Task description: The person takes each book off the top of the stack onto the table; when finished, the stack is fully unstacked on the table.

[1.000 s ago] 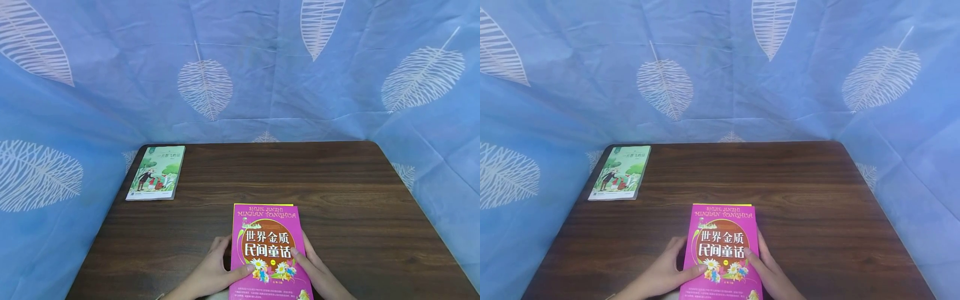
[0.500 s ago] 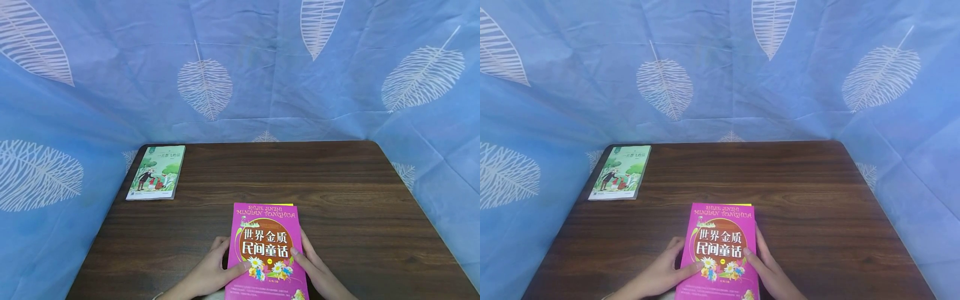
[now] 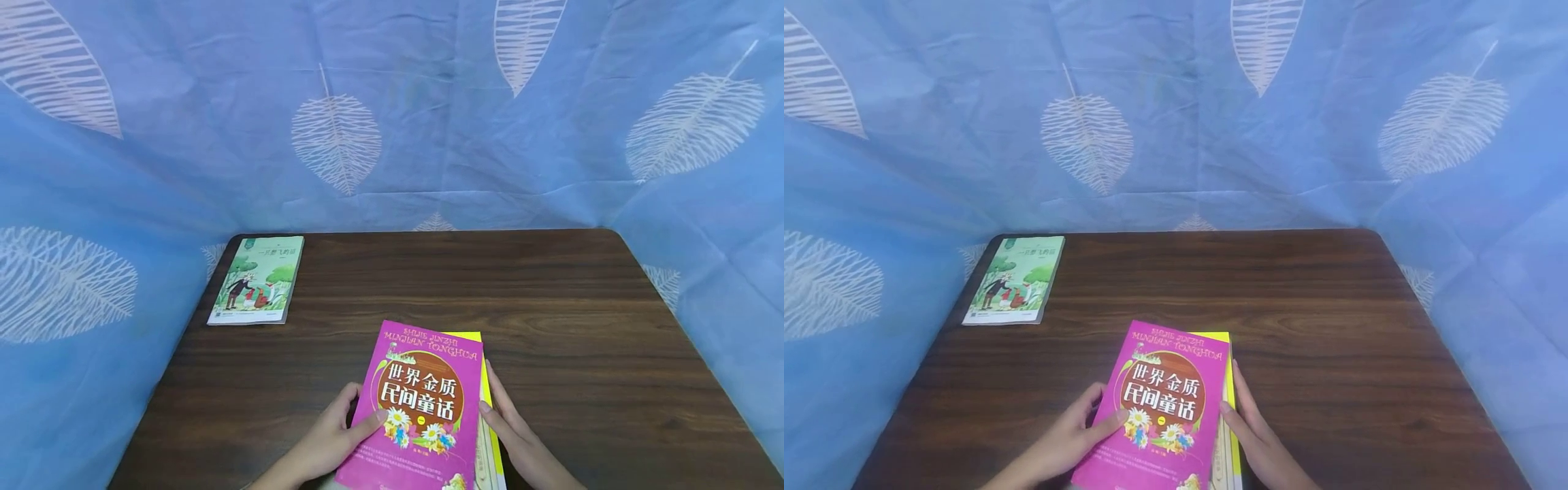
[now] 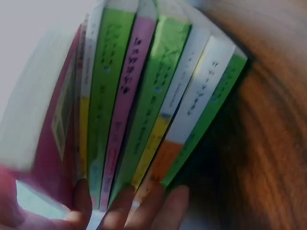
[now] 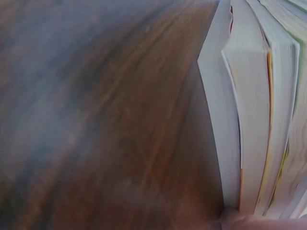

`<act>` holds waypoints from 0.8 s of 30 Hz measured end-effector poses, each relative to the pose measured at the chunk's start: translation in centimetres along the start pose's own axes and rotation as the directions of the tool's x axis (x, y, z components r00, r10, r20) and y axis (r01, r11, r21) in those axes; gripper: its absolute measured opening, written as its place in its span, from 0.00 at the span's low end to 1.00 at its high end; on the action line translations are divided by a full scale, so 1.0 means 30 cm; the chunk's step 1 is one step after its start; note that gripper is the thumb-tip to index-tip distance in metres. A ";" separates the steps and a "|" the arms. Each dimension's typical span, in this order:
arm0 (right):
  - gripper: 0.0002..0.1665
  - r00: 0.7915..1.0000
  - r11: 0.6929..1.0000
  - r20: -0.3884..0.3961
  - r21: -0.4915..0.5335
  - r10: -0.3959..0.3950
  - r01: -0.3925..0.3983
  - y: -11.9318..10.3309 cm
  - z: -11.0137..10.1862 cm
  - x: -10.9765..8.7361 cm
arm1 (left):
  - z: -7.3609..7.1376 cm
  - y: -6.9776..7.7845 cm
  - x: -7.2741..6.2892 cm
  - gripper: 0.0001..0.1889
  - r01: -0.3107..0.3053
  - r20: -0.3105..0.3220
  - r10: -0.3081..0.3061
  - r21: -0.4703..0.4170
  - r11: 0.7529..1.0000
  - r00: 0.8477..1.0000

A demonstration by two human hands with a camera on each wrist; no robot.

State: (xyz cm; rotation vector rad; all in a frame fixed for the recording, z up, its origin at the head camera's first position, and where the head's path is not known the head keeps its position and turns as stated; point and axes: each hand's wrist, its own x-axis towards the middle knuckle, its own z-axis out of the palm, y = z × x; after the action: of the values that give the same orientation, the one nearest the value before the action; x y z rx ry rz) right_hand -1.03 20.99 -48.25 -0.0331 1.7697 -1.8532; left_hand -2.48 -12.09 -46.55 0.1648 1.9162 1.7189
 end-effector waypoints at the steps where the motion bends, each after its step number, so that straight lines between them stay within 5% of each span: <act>1: 0.44 1.000 1.000 0.010 -0.006 -0.005 0.005 0.001 -0.003 -0.003 | -0.003 0.001 0.001 0.26 0.002 -0.011 -0.002 0.005 1.000 1.000; 5: 0.43 0.999 1.000 0.032 -0.020 -0.021 0.022 0.004 -0.011 -0.009 | -0.036 0.007 -0.002 0.24 0.020 -0.021 -0.021 -0.021 1.000 1.000; 11: 0.45 1.000 0.999 0.019 -0.034 -0.006 0.007 0.003 -0.011 0.004 | -0.113 0.012 -0.027 0.23 0.026 0.162 -0.003 -0.145 0.989 0.987; 14: 0.46 1.000 0.999 -0.012 -0.036 0.014 -0.015 0.000 -0.010 0.010 | -0.131 0.013 -0.031 0.23 0.032 0.198 0.007 -0.196 0.980 0.980; 24: 0.46 0.998 0.998 -0.063 -0.064 0.026 -0.030 0.001 0.000 0.012 | -0.166 0.039 -0.008 0.28 0.041 -0.039 -0.050 -0.196 0.980 0.998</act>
State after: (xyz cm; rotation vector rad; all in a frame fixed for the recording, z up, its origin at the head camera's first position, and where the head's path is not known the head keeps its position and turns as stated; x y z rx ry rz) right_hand -1.33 20.84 -48.40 0.0241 1.8624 -1.7952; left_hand -4.97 -16.38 -45.23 0.0098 1.7537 1.8811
